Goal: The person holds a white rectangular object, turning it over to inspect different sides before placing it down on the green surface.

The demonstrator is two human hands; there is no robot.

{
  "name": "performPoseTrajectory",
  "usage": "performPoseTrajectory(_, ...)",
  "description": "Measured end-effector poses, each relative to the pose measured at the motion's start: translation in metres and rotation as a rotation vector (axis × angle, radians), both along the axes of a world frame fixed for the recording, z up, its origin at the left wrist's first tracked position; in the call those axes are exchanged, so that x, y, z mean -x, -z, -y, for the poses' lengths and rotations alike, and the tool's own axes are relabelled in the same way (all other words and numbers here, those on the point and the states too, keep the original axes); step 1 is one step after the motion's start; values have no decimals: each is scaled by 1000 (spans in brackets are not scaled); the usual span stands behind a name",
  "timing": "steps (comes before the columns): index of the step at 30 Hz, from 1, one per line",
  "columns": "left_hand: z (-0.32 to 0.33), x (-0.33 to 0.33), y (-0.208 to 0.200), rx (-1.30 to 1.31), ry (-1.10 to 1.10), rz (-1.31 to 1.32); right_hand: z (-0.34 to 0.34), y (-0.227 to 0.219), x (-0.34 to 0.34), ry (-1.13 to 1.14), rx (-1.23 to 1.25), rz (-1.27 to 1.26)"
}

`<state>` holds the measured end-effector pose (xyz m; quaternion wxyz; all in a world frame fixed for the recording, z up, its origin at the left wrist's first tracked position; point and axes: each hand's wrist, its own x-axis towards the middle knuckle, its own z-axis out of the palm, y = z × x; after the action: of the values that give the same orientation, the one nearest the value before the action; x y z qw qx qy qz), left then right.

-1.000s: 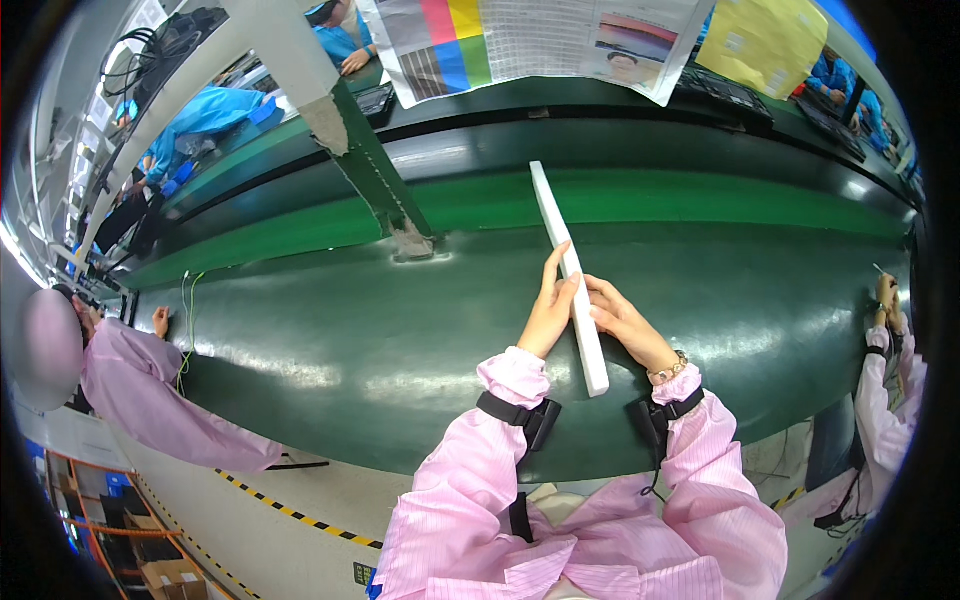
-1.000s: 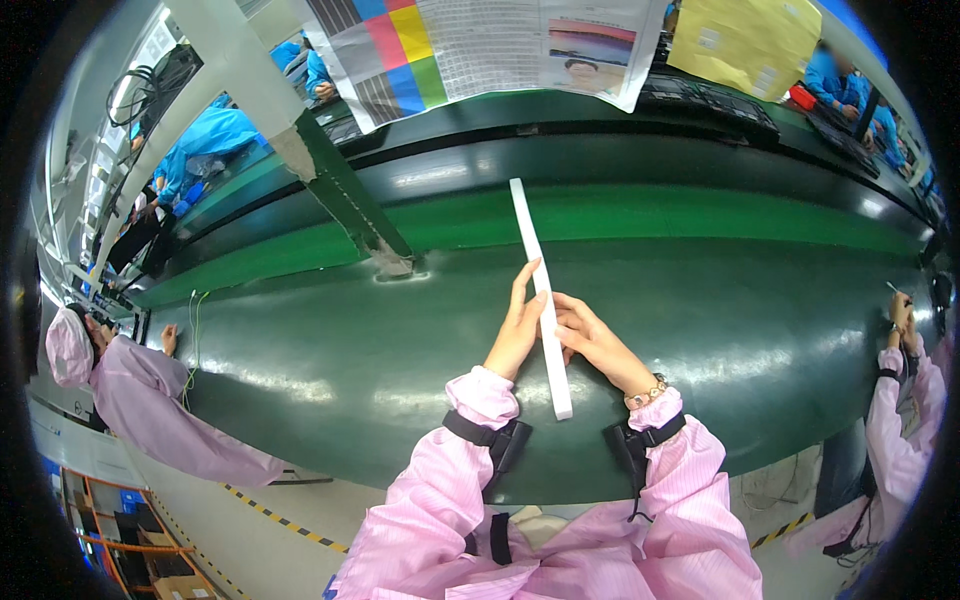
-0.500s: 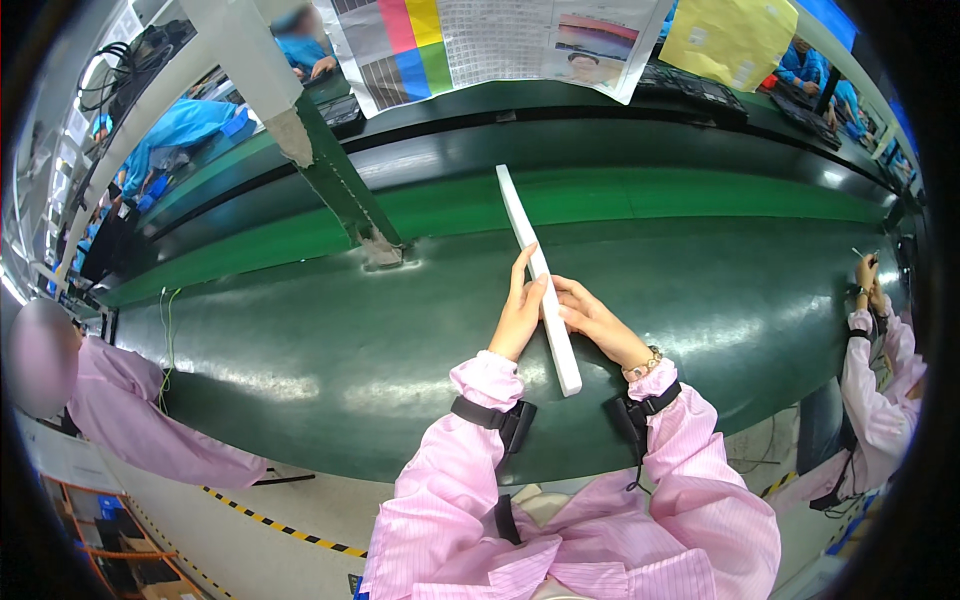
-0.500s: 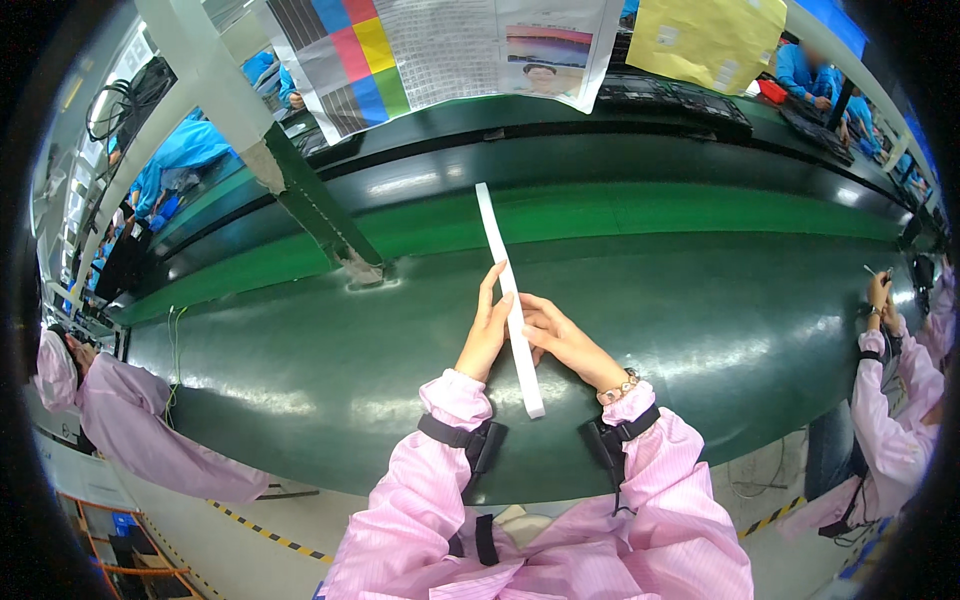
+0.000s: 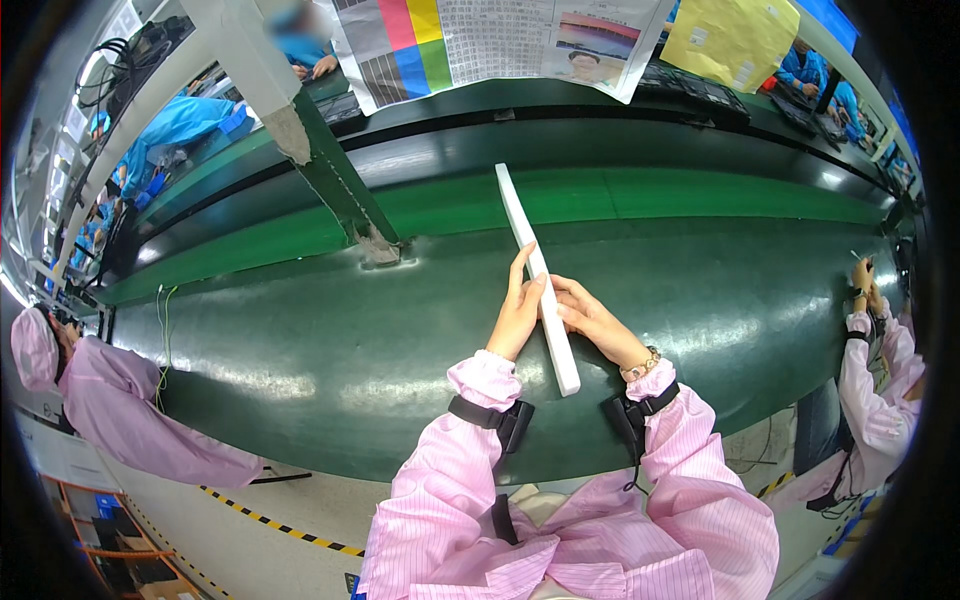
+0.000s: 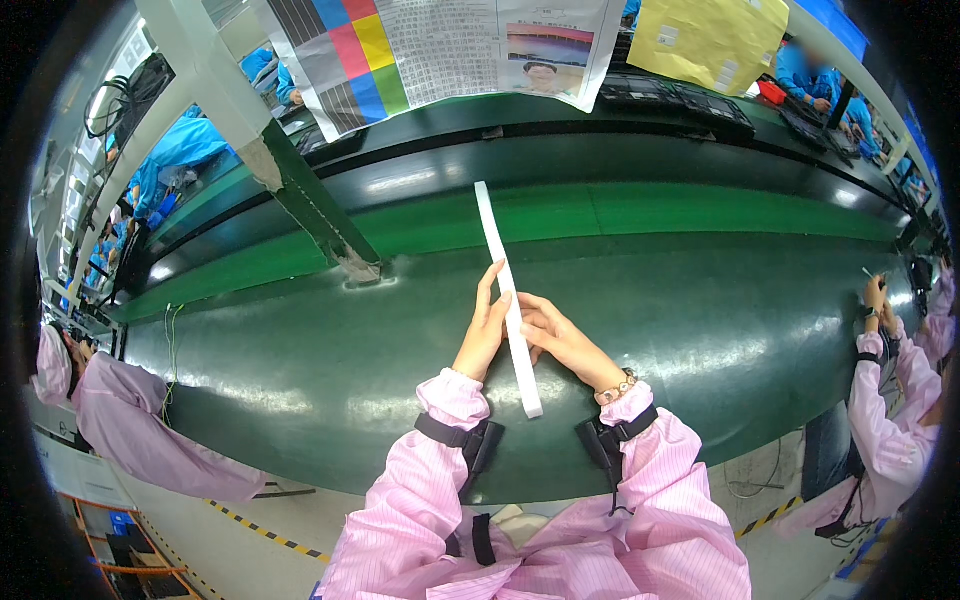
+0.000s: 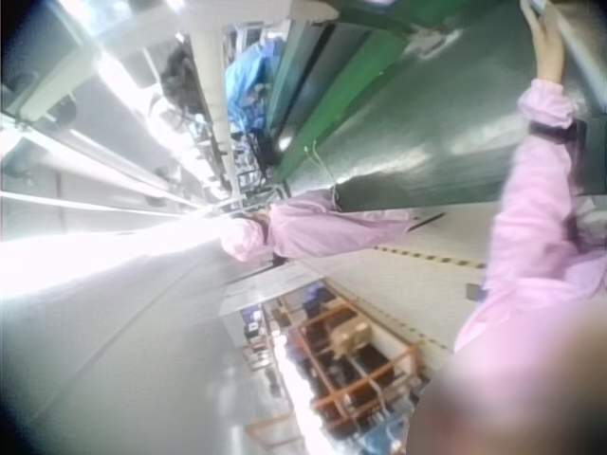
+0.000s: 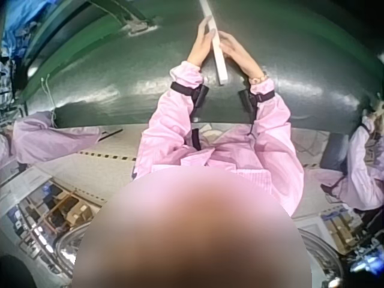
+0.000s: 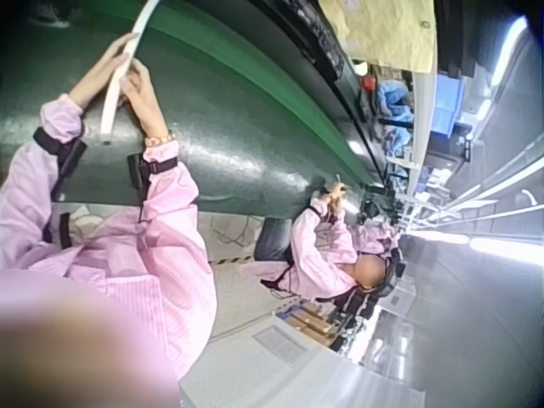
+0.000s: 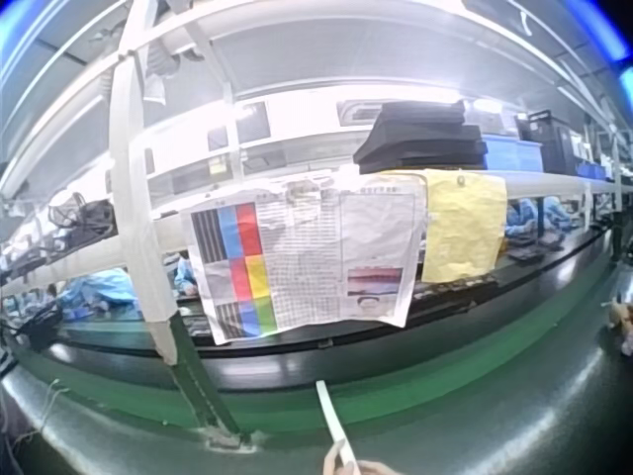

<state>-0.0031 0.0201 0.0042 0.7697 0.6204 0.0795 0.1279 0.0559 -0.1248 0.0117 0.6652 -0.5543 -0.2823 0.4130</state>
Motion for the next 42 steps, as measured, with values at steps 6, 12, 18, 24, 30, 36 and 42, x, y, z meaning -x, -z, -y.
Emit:
performPoseTrajectory(6, 1, 1, -3, 1, 1, 1, -1, 1, -1, 4, -4, -11)
performPoseTrajectory(12, 0, -2, 0, -18, -15, 5, -1, 1, -2, -4, 8, -12)
performPoseTrajectory(18, 0, 0, 1, -19, -8, -11, -1, 1, 0, 13, 11, -14)
performPoseTrajectory(24, 2, 0, 0, -9, -6, 2, -1, 2, -1, 17, 14, -24)
performPoseTrajectory(30, 0, 0, -2, -14, -3, -14, -1, -1, -1, 11, 19, -28)
performPoseTrajectory(36, -1, -1, 2, -12, -3, -9, -1, 1, -1, 13, 8, -29)
performPoseTrajectory(42, 1, 1, -1, -10, -11, -20, 0, 1, 0, 11, 11, -20)
